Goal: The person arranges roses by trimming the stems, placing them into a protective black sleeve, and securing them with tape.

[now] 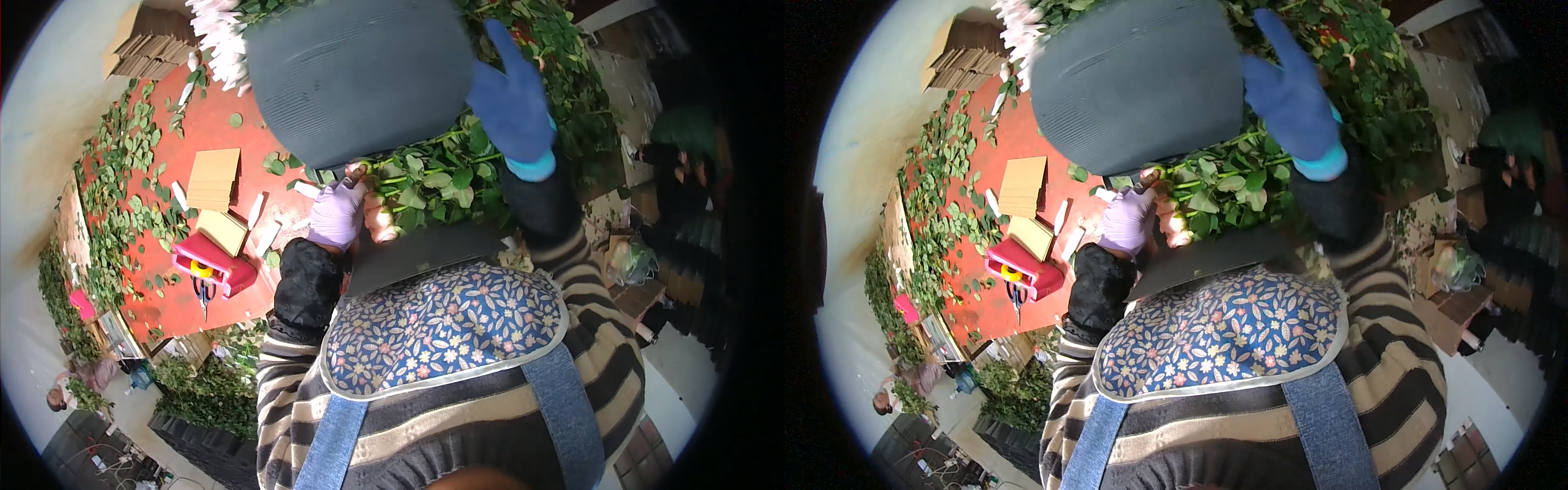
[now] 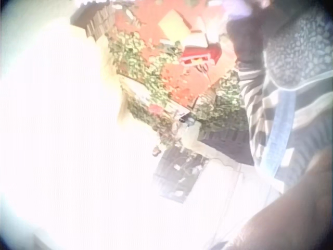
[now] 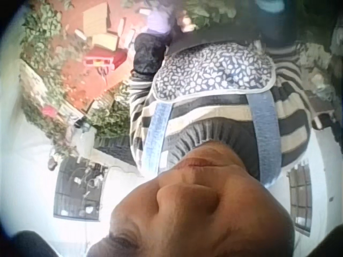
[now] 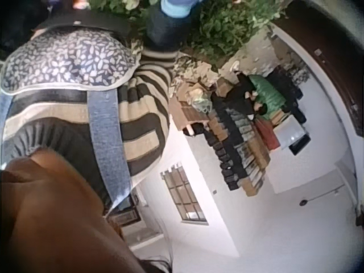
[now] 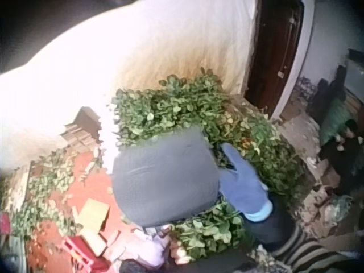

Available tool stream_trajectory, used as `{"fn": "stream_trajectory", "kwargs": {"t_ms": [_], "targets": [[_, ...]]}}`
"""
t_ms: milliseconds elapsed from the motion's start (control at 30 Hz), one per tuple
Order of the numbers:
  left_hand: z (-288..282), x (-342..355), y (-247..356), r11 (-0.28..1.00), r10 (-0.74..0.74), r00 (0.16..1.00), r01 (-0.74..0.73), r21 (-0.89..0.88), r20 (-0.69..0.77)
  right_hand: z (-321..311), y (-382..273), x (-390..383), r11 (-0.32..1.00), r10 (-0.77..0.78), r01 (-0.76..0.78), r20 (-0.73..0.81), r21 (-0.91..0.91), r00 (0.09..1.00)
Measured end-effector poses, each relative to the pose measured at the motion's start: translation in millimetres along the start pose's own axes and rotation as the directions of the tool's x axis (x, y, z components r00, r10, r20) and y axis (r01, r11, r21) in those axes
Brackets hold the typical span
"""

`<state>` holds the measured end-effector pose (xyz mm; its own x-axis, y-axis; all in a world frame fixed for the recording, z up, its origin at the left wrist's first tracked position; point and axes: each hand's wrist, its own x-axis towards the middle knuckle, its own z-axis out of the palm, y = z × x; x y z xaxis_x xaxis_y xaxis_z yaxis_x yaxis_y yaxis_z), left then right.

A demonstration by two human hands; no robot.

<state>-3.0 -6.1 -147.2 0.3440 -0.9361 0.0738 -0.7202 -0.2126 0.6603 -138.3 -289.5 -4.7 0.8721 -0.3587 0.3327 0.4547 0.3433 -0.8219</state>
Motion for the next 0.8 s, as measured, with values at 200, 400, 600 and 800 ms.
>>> {"fn": "stream_trajectory", "kwargs": {"t_ms": [200, 400, 600, 800], "targets": [[-10, 10, 2, 0.985, 0.119, 0.983, -0.099, -0.141, 0.138, 15, -10, 6, 0.843, 0.536, -0.502, 0.388, -0.195, 0.750], [-4, -6, 3, 0.994, 0.106, 0.988, -0.105, -0.014, 0.110, 48, 75, 4, 0.319, 0.511, 0.394, 0.506, -0.862, 0.695], [-15, -69, -12, 0.996, -0.023, 0.995, 0.014, 0.088, 0.101, 20, 111, -63, -0.276, 0.602, 0.842, 0.600, -0.464, 0.528], [-97, -92, -90, 0.705, -0.522, 0.697, 0.677, 0.211, -0.492, 67, 87, -53, 0.014, 0.655, 0.555, 0.427, -0.832, 0.624]]}}
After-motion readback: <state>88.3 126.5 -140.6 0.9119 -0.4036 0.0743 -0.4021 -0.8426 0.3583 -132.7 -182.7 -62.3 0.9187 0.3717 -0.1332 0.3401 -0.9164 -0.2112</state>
